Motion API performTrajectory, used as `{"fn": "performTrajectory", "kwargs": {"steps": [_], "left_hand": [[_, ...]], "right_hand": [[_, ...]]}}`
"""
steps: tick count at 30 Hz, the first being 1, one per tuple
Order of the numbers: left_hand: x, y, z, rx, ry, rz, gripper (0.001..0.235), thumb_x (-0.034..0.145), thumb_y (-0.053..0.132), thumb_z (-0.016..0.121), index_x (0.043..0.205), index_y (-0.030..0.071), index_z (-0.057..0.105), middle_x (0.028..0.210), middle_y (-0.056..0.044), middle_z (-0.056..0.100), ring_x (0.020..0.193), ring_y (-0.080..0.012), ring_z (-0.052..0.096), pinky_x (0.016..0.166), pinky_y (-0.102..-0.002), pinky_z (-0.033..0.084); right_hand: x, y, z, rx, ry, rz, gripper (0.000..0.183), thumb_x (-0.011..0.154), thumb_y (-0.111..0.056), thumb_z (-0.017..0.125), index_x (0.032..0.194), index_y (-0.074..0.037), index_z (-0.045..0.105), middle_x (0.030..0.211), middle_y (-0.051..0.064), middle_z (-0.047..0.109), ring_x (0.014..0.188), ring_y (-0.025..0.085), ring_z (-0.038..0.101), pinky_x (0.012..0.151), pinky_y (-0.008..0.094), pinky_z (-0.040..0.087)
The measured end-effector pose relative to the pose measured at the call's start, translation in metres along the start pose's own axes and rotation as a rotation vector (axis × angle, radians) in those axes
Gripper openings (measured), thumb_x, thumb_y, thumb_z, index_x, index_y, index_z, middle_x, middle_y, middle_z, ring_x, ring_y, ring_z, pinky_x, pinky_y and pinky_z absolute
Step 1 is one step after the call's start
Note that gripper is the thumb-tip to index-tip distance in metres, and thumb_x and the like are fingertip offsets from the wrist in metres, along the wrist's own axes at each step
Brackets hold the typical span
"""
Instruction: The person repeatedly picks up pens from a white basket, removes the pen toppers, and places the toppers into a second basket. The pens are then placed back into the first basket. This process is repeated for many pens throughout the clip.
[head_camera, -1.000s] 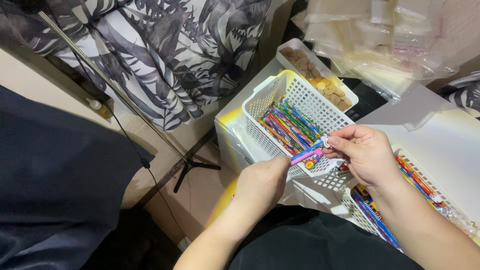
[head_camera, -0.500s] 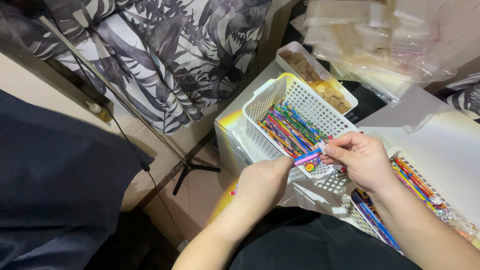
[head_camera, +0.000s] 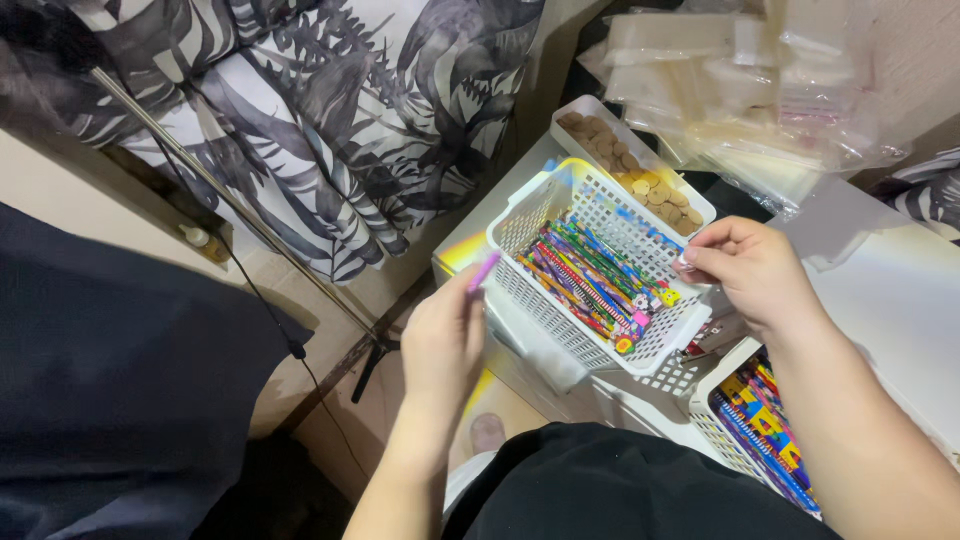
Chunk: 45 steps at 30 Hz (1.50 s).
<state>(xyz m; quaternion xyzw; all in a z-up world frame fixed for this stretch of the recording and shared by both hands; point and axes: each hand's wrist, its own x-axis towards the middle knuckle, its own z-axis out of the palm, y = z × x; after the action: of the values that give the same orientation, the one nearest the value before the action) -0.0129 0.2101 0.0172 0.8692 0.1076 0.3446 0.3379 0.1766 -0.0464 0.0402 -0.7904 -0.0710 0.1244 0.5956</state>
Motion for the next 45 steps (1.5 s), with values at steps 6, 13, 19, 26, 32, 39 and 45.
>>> {"fn": "performTrajectory", "kwargs": {"steps": [6,13,19,26,32,39,45], "left_hand": [[-0.019,-0.011,-0.009,-0.077,-0.111,-0.299,0.029,0.088,0.017,0.046,0.114,0.013,0.059,0.094,-0.003,0.068,0.077,-0.0195,0.065,0.065,-0.032,0.049],[-0.025,-0.016,-0.012,-0.124,-0.069,-0.362,0.023,0.088,0.014,0.052,0.110,0.014,0.061,0.094,-0.010,0.069,0.089,-0.0343,0.065,0.076,-0.043,0.052],[-0.029,-0.017,-0.010,-0.142,-0.112,-0.424,0.023,0.089,0.016,0.051,0.109,0.017,0.062,0.094,-0.009,0.070,0.091,-0.0333,0.065,0.078,-0.043,0.052],[-0.018,0.008,0.001,-0.147,-0.279,-0.380,0.023,0.088,0.021,0.053,0.109,0.021,0.063,0.094,-0.007,0.070,0.092,-0.0315,0.065,0.077,-0.042,0.053],[-0.009,0.029,0.024,-0.169,-0.581,-0.302,0.031,0.088,0.029,0.052,0.116,0.024,0.061,0.095,-0.007,0.070,0.094,-0.0319,0.064,0.078,-0.044,0.051],[0.001,0.078,0.047,-0.304,-0.948,-0.343,0.049,0.081,0.016,0.034,0.126,0.019,0.052,0.086,0.004,0.067,0.076,-0.0171,0.062,0.069,-0.028,0.043],[-0.017,0.095,0.080,-0.303,-1.061,-0.235,0.027,0.089,0.035,0.044,0.108,0.016,0.046,0.097,0.003,0.075,0.092,-0.0198,0.071,0.073,-0.032,0.048]], "right_hand": [[0.030,0.020,0.010,-0.276,0.034,0.159,0.008,0.082,-0.008,0.066,0.088,-0.003,0.066,0.066,0.010,0.061,0.053,0.014,0.056,0.051,0.023,0.041],[0.039,0.023,0.017,-0.423,-0.094,0.170,0.018,0.082,0.004,0.059,0.098,0.008,0.067,0.078,0.026,0.064,0.071,0.027,0.066,0.067,0.031,0.053],[0.066,0.058,0.028,-1.429,-0.327,0.026,0.021,0.083,-0.028,0.054,0.093,-0.025,0.073,0.089,0.002,0.072,0.099,0.023,0.066,0.086,0.034,0.051],[0.065,0.072,0.024,-1.461,-0.320,-0.036,0.019,0.079,-0.027,0.058,0.088,-0.023,0.075,0.083,0.004,0.071,0.093,0.024,0.067,0.081,0.035,0.051],[0.013,0.011,-0.045,-1.150,-0.215,-0.118,0.023,0.083,-0.023,0.058,0.095,-0.010,0.072,0.100,0.014,0.068,0.102,0.034,0.061,0.090,0.045,0.047],[-0.054,0.044,-0.171,-1.096,-0.050,0.420,0.025,0.080,-0.032,0.064,0.098,-0.021,0.076,0.100,-0.005,0.073,0.091,0.013,0.066,0.085,0.027,0.045],[-0.103,0.099,-0.175,-1.199,-0.244,0.711,0.024,0.078,-0.031,0.058,0.096,-0.028,0.073,0.085,-0.012,0.072,0.076,0.006,0.063,0.071,0.023,0.046]]}}
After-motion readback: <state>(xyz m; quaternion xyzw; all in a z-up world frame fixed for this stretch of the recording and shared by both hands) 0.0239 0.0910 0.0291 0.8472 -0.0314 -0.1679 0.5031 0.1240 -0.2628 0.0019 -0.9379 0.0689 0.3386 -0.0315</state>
